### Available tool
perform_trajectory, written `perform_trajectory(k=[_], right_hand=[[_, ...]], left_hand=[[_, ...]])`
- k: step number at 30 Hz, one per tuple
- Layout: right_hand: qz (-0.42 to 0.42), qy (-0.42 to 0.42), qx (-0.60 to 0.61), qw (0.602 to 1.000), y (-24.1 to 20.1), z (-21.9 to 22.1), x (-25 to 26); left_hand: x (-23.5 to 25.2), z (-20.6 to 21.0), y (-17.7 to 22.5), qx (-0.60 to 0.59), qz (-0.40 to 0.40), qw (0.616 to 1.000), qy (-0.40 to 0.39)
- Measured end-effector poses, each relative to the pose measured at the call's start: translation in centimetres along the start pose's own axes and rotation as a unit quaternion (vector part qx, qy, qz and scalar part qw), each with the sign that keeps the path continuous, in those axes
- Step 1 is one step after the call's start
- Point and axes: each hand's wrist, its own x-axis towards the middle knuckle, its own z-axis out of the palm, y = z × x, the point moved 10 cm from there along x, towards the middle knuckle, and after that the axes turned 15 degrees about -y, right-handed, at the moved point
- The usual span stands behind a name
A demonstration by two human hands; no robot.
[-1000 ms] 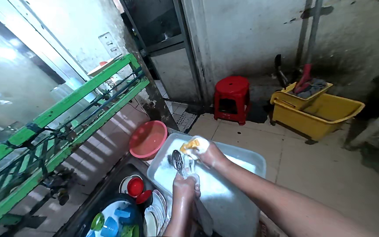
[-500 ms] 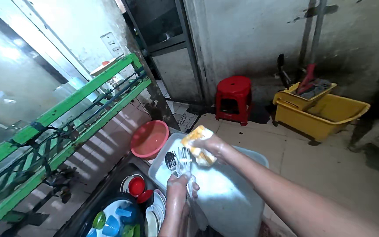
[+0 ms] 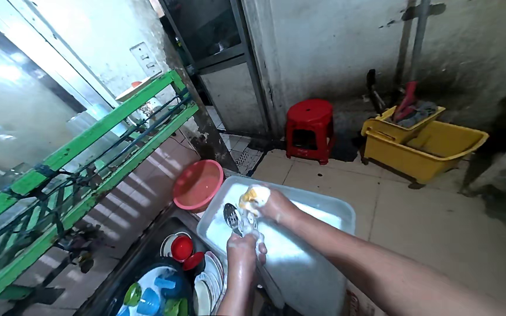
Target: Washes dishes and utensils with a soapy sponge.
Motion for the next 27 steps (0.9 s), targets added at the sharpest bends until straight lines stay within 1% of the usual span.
perform_trajectory(k=[2, 3, 4, 5, 6, 7, 8, 9, 10, 11, 12, 13, 14, 15, 16, 17, 18, 19, 20, 21, 22, 23, 24, 25, 26, 27], right_hand=[[-0.035, 0.083, 0.036, 0.995, 0.3, -2.1, 0.2], [-0.037, 0.098, 0.086, 0.991, 0.5, -2.6, 0.2], [-0.026, 0.094, 0.146, 0.984, 0.7, -2.5, 0.0], [0.007, 0.063, 0.195, 0.979, 0.9, -1.8, -0.3], [0.048, 0.013, 0.215, 0.975, 0.5, -0.6, -1.1], [0.086, -0.045, 0.201, 0.975, 0.2, 1.0, -1.7], [0.107, -0.094, 0.16, 0.977, -0.2, 2.3, -2.0], [0.106, -0.112, 0.11, 0.982, -0.5, 2.6, -1.8], [0.085, -0.096, 0.052, 0.99, -0.7, 2.2, -1.2], [0.049, -0.056, -0.001, 0.997, -0.8, 1.4, -0.5], [0.013, -0.007, -0.033, 0.999, -0.7, 0.3, 0.1], [-0.027, 0.046, -0.036, 0.998, -0.5, -0.9, 0.5], [-0.051, 0.085, -0.005, 0.995, -0.4, -2.1, 0.5], [-0.057, 0.116, 0.067, 0.989, 0.1, -3.3, 0.3], [-0.046, 0.139, 0.169, 0.975, 1.2, -3.9, 0.2], [-0.024, 0.142, 0.279, 0.949, 2.4, -3.7, 0.0], [0.003, 0.114, 0.366, 0.924, 3.2, -2.4, -0.4], [0.02, 0.059, 0.42, 0.906, 3.3, -0.5, -0.7], [0.028, 0.002, 0.44, 0.898, 3.0, 1.4, -1.0], [0.026, -0.037, 0.422, 0.905, 2.2, 2.8, -1.1], [0.025, -0.046, 0.389, 0.92, 1.5, 3.2, -1.4], [0.029, -0.022, 0.358, 0.933, 1.2, 2.6, -1.6], [0.028, 0.028, 0.345, 0.938, 1.4, 1.4, -1.7], [0.022, 0.081, 0.366, 0.927, 1.8, 0.0, -1.7], [0.018, 0.129, 0.413, 0.901, 2.8, -1.0, -1.3], [0.01, 0.165, 0.475, 0.864, 3.7, -1.3, -1.0]], left_hand=[[0.2, -0.1, -0.3, -0.038, -0.011, 0.999, 0.003], [0.3, -0.5, -0.3, -0.053, -0.007, 0.999, 0.01], [0.3, -0.8, 0.0, -0.06, -0.001, 0.998, 0.016], [0.3, -1.0, 0.3, -0.059, 0.005, 0.998, 0.021], [0.2, -1.2, 0.7, -0.048, 0.011, 0.998, 0.026], [0.0, -1.2, 1.0, -0.028, 0.016, 0.999, 0.028], [-0.2, -1.0, 1.1, -0.006, 0.013, 1.0, 0.026], [-0.3, -0.7, 1.0, 0.007, 0.006, 1.0, 0.022], [-0.3, -0.6, 0.8, 0.011, -0.003, 1.0, 0.019], [-0.2, -0.5, 0.5, 0.012, -0.008, 1.0, 0.013], [-0.2, -0.5, 0.2, 0.009, -0.014, 1.0, 0.007], [-0.2, -0.5, -0.1, 0.002, -0.02, 1.0, 0.003], [-0.2, -0.6, -0.2, -0.009, -0.025, 1.0, 0.002], [-0.3, -0.7, -0.2, -0.026, -0.026, 0.999, 0.002], [-0.3, -0.7, -0.2, -0.048, -0.024, 0.999, 0.0], [-0.3, -0.7, -0.1, -0.074, -0.023, 0.997, -0.012], [-0.3, -0.5, -0.1, -0.099, -0.022, 0.994, -0.029], [-0.3, -0.3, -0.1, -0.114, -0.025, 0.992, -0.047], [-0.4, 0.1, 0.0, -0.118, -0.029, 0.99, -0.067], [-0.5, 0.4, 0.2, -0.121, -0.031, 0.988, -0.086], [-0.6, 0.7, 0.2, -0.114, -0.037, 0.987, -0.103], [-0.7, 0.8, 0.2, -0.106, -0.042, 0.987, -0.114], [-0.7, 0.6, 0.0, -0.096, -0.046, 0.988, -0.116], [-0.8, 0.4, -0.2, -0.082, -0.048, 0.989, -0.111], [-0.7, 0.1, -0.2, -0.073, -0.044, 0.992, -0.098], [-0.5, 0.0, 0.0, -0.069, -0.036, 0.993, -0.084]])
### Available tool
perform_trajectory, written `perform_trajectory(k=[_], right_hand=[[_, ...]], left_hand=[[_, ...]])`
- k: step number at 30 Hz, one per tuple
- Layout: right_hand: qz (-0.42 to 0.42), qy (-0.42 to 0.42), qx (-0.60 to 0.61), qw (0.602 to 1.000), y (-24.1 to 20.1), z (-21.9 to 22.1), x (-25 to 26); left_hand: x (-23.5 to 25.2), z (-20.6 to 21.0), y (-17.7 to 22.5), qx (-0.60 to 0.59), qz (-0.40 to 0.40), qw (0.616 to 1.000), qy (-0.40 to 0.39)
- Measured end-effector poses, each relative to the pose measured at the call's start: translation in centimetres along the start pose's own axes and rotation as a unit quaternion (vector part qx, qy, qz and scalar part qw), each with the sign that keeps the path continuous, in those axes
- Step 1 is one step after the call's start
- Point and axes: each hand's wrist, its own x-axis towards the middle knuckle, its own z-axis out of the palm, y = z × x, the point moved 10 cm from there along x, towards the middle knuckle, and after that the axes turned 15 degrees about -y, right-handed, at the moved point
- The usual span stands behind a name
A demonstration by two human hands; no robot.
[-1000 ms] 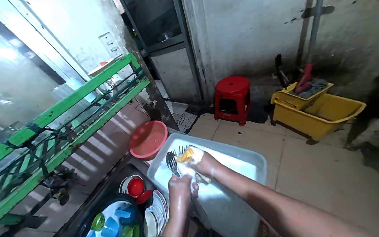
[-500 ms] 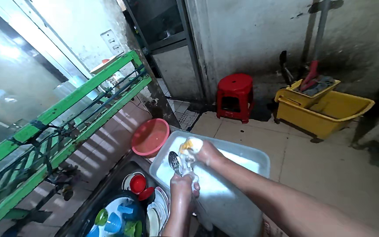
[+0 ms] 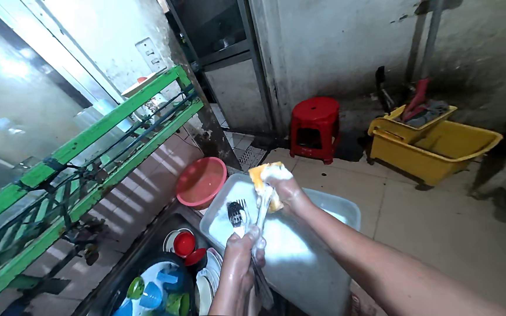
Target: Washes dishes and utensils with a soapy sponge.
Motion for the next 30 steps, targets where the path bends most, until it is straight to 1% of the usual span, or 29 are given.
perform_trajectory(k=[1, 2, 3, 5, 6, 8, 10, 11, 12, 14, 16, 17, 20, 22, 23, 24, 25, 26, 28, 30], right_hand=[[0.003, 0.019, 0.064, 0.998, 0.5, -0.1, 0.0], [0.012, 0.022, 0.096, 0.995, 1.1, 0.4, -0.5], [0.031, 0.016, 0.085, 0.996, 1.8, 1.4, -1.3], [0.085, -0.034, -0.022, 0.996, 2.7, 3.7, -2.9], [0.102, -0.054, -0.07, 0.991, 2.7, 4.3, -3.3], [0.093, -0.079, -0.132, 0.984, 2.2, 3.6, -2.7], [0.098, -0.114, -0.157, 0.976, 1.5, 2.4, -1.7], [0.127, -0.146, -0.167, 0.967, 1.7, 2.2, -1.6], [0.165, -0.19, -0.189, 0.949, 2.3, 2.3, -1.8], [0.225, -0.295, -0.269, 0.889, 3.5, 4.2, -3.2], [0.253, -0.38, -0.351, 0.817, 4.6, 6.7, -5.5], [0.259, -0.41, -0.388, 0.783, 5.2, 7.5, -6.4], [0.265, -0.489, -0.491, 0.671, 7.1, 8.4, -8.1], [0.275, -0.489, -0.56, 0.61, 8.7, 6.6, -7.8], [0.287, -0.472, -0.585, 0.593, 9.4, 5.1, -7.4], [0.301, -0.449, -0.601, 0.589, 9.8, 3.6, -6.8], [0.315, -0.419, -0.606, 0.598, 9.9, 2.3, -6.1], [0.324, -0.39, -0.603, 0.616, 9.8, 1.3, -5.5], [0.317, -0.337, -0.58, 0.67, 8.9, 0.5, -4.4], [0.289, -0.282, -0.544, 0.735, 7.6, 0.3, -3.1]], left_hand=[[0.2, 0.0, 0.2, -0.001, 0.009, 1.0, 0.02], [0.4, 0.0, 0.4, -0.004, 0.017, 0.999, 0.039], [0.5, -0.1, 0.6, -0.003, 0.024, 0.998, 0.057], [0.5, -0.3, 1.0, 0.019, 0.022, 0.996, 0.078], [0.4, -0.4, 1.1, 0.026, 0.017, 0.997, 0.075], [0.2, -1.0, 0.6, 0.013, 0.012, 0.999, 0.051], [0.3, -2.0, 0.7, -0.031, 0.044, 0.998, 0.035], [0.4, -2.4, 1.1, -0.059, 0.069, 0.996, 0.021], [0.5, -2.6, 1.4, -0.088, 0.094, 0.992, 0.01], [0.8, -2.2, 1.7, -0.13, 0.128, 0.983, -0.02], [1.0, -1.6, 1.5, -0.148, 0.122, 0.98, -0.045], [0.9, -1.6, 1.5, -0.142, 0.115, 0.983, -0.037], [1.3, -3.2, 2.0, -0.156, 0.116, 0.981, 0.014], [1.6, -5.4, 2.7, -0.167, 0.13, 0.974, 0.084], [1.8, -6.5, 2.9, -0.17, 0.13, 0.97, 0.113], [2.1, -7.3, 3.0, -0.172, 0.128, 0.968, 0.129], [2.3, -7.9, 3.1, -0.173, 0.126, 0.967, 0.136], [2.6, -8.2, 2.9, -0.171, 0.119, 0.968, 0.14], [3.3, -8.1, 1.9, -0.175, 0.104, 0.969, 0.143], [4.0, -7.8, 1.2, -0.189, 0.104, 0.967, 0.137]])
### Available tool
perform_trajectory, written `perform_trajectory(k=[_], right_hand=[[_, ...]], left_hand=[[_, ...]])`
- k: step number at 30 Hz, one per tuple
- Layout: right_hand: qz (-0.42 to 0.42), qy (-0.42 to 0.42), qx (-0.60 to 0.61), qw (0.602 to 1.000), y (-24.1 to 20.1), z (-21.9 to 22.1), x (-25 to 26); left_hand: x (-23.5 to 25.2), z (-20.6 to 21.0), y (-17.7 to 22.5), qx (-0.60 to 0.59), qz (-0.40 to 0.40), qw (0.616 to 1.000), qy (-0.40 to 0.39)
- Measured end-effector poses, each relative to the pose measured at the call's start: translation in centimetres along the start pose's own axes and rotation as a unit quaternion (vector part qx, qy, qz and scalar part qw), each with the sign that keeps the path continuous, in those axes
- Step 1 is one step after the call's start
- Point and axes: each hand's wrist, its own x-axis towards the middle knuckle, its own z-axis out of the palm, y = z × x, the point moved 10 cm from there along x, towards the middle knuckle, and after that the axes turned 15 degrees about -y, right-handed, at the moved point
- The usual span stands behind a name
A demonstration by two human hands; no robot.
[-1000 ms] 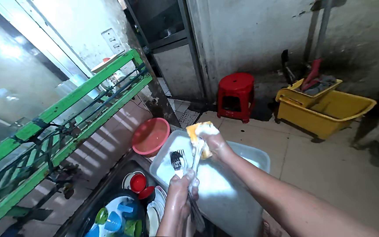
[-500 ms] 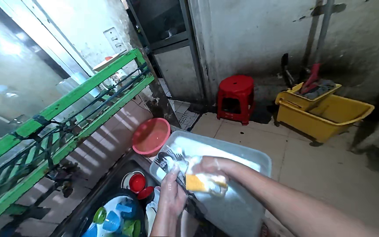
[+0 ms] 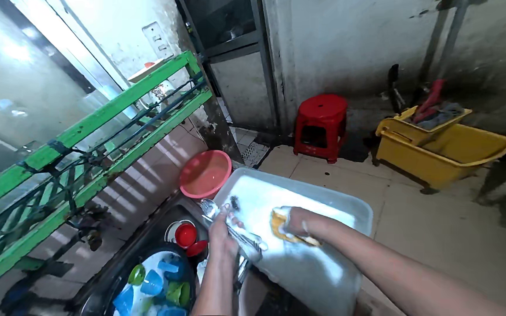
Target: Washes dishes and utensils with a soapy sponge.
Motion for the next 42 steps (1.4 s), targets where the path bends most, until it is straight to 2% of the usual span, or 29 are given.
perform_trajectory(k=[3, 5, 6, 7, 8, 10, 12, 13, 16, 18, 20, 22, 24, 25, 27, 29, 31, 32, 33, 35, 37, 39, 40, 42], right_hand=[[-0.08, 0.08, 0.183, 0.977, -0.2, -2.0, -1.3], [-0.158, 0.087, 0.34, 0.923, -0.9, -1.7, -2.9], [-0.195, 0.071, 0.382, 0.901, -1.8, -1.2, -3.7], [-0.223, 0.053, 0.379, 0.896, -2.9, -0.6, -4.4], [-0.243, 0.034, 0.331, 0.911, -4.2, 0.0, -5.1], [-0.26, 0.031, 0.178, 0.948, -6.6, 1.2, -5.5], [-0.224, 0.047, 0.077, 0.97, -7.2, 1.9, -4.6], [-0.205, 0.063, 0.079, 0.974, -6.8, 1.7, -4.0], [-0.166, 0.12, 0.127, 0.971, -4.6, -0.8, -3.8], [-0.138, 0.151, 0.106, 0.973, -4.2, -3.3, -5.4], [-0.157, 0.223, 0.067, 0.96, -4.4, -6.1, -6.7], [-0.203, 0.281, 0.042, 0.937, -5.9, -8.1, -7.9], [-0.237, 0.304, 0.024, 0.922, -7.7, -9.1, -8.8], [-0.248, 0.31, 0.015, 0.918, -8.5, -9.5, -9.0], [-0.251, 0.29, 0.041, 0.922, -8.9, -9.8, -9.1], [-0.281, 0.311, 0.177, 0.89, -7.3, -9.9, -9.1], [-0.292, 0.287, 0.35, 0.843, -5.4, -8.9, -8.9], [-0.289, 0.265, 0.394, 0.831, -4.9, -8.0, -8.4], [-0.278, 0.237, 0.397, 0.842, -4.8, -6.9, -7.8], [-0.257, 0.207, 0.288, 0.899, -5.6, -5.0, -6.3], [-0.25, 0.24, 0.154, 0.925, -6.3, -5.1, -5.5], [-0.269, 0.32, 0.045, 0.907, -6.3, -6.5, -5.3], [-0.287, 0.363, 0.019, 0.886, -6.1, -7.2, -5.5], [-0.31, 0.422, 0.07, 0.849, -5.1, -8.7, -6.5]], left_hand=[[0.4, 0.5, -0.3, -0.015, 0.007, 1.0, -0.002], [0.7, 0.4, -0.4, -0.019, 0.015, 1.0, 0.005], [0.8, 0.4, -0.5, -0.019, 0.019, 1.0, 0.008], [0.9, 0.3, -0.6, -0.018, 0.019, 1.0, 0.01], [1.0, 0.3, -0.8, -0.016, 0.018, 1.0, 0.013], [1.1, 0.2, -1.0, -0.014, 0.016, 1.0, 0.012], [1.2, 0.2, -1.1, -0.016, 0.02, 1.0, 0.01], [1.2, 0.2, -1.0, -0.015, 0.025, 1.0, 0.008], [1.2, 0.8, 0.8, 0.0, 0.05, 0.998, -0.028], [1.0, 1.6, 2.1, 0.061, 0.04, 0.995, -0.072], [0.2, 3.1, 2.3, 0.167, -0.017, 0.978, -0.121], [-1.4, 5.4, 0.9, 0.25, -0.087, 0.946, -0.186], [-3.1, 7.4, -1.0, 0.245, -0.142, 0.929, -0.238], [-3.6, 8.0, -1.5, 0.214, -0.149, 0.934, -0.243], [-4.2, 8.2, -1.6, 0.185, -0.127, 0.949, -0.219], [-4.4, 7.7, -1.1, 0.193, -0.097, 0.958, -0.187], [-4.5, 7.1, -0.3, 0.194, -0.069, 0.968, -0.147], [-4.5, 6.7, 0.0, 0.193, -0.058, 0.971, -0.128], [-4.6, 6.4, 0.2, 0.199, -0.053, 0.972, -0.112], [-5.0, 6.3, 0.2, 0.237, -0.048, 0.967, -0.082], [-5.6, 6.4, -0.4, 0.277, -0.062, 0.957, -0.064], [-5.9, 6.2, -1.2, 0.285, -0.076, 0.953, -0.067], [-6.0, 6.0, -1.5, 0.28, -0.076, 0.954, -0.074], [-6.0, 5.8, -1.6, 0.262, -0.074, 0.958, -0.089]])
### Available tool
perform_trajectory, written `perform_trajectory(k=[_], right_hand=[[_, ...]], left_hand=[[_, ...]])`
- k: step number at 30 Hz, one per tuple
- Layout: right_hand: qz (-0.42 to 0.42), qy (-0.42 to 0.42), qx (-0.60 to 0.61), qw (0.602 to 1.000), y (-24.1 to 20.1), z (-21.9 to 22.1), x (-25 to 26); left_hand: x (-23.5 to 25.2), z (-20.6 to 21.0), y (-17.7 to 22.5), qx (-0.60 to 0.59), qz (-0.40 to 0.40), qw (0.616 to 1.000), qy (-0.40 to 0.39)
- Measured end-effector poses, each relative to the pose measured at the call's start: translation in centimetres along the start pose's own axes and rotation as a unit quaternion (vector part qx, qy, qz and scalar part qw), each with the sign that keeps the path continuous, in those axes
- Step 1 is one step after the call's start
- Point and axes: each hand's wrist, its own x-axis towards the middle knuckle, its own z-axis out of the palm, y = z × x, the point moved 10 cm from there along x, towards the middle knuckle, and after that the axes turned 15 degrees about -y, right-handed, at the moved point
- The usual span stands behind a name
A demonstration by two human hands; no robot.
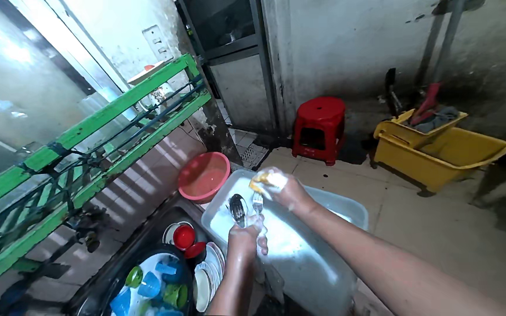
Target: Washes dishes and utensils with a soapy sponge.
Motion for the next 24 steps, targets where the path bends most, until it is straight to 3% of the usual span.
perform_trajectory(k=[2, 4, 6, 8, 10, 12, 14, 17, 19, 22, 24], right_hand=[[0.078, 0.045, 0.135, 0.987, 1.5, -1.3, -0.4], [0.158, 0.008, 0.254, 0.954, 2.3, 0.5, -1.3], [0.182, -0.073, 0.261, 0.945, 1.5, 3.1, -1.8], [0.175, -0.082, 0.198, 0.961, 0.8, 2.7, -1.6], [0.123, 0.016, 0.219, 0.968, 0.8, -0.3, -1.1], [0.118, 0.132, 0.368, 0.913, 1.8, -2.2, -1.0], [0.142, 0.155, 0.455, 0.865, 1.5, -0.9, -2.1], [0.161, 0.034, 0.319, 0.933, -0.6, 2.6, -3.6], [0.155, -0.017, 0.226, 0.962, -0.8, 2.4, -3.5], [0.173, -0.098, 0.196, 0.96, 0.8, 1.1, -2.5], [0.202, -0.205, 0.167, 0.943, 0.9, 2.5, -3.1]], left_hand=[[-0.2, -0.1, 0.2, -0.017, 0.01, 1.0, -0.008], [-0.7, 0.3, 0.6, -0.037, 0.016, 0.999, -0.023], [-1.0, 1.1, 0.7, -0.042, 0.006, 0.998, -0.056], [-1.2, 1.7, 0.2, -0.032, -0.028, 0.996, -0.083], [-1.3, 1.6, -0.6, -0.007, -0.058, 0.995, -0.085], [-0.9, 1.5, -0.8, -0.008, -0.047, 0.996, -0.068], [-0.3, 1.5, -0.4, -0.037, -0.017, 0.998, -0.038], [0.2, 1.2, 0.3, -0.043, 0.003, 0.999, -0.025], [0.1, 0.8, 0.2, -0.047, 0.005, 0.998, -0.038], [0.1, -0.5, 0.9, -0.105, 0.053, 0.992, -0.046], [0.4, -0.7, 1.6, -0.153, 0.09, 0.983, -0.055]])
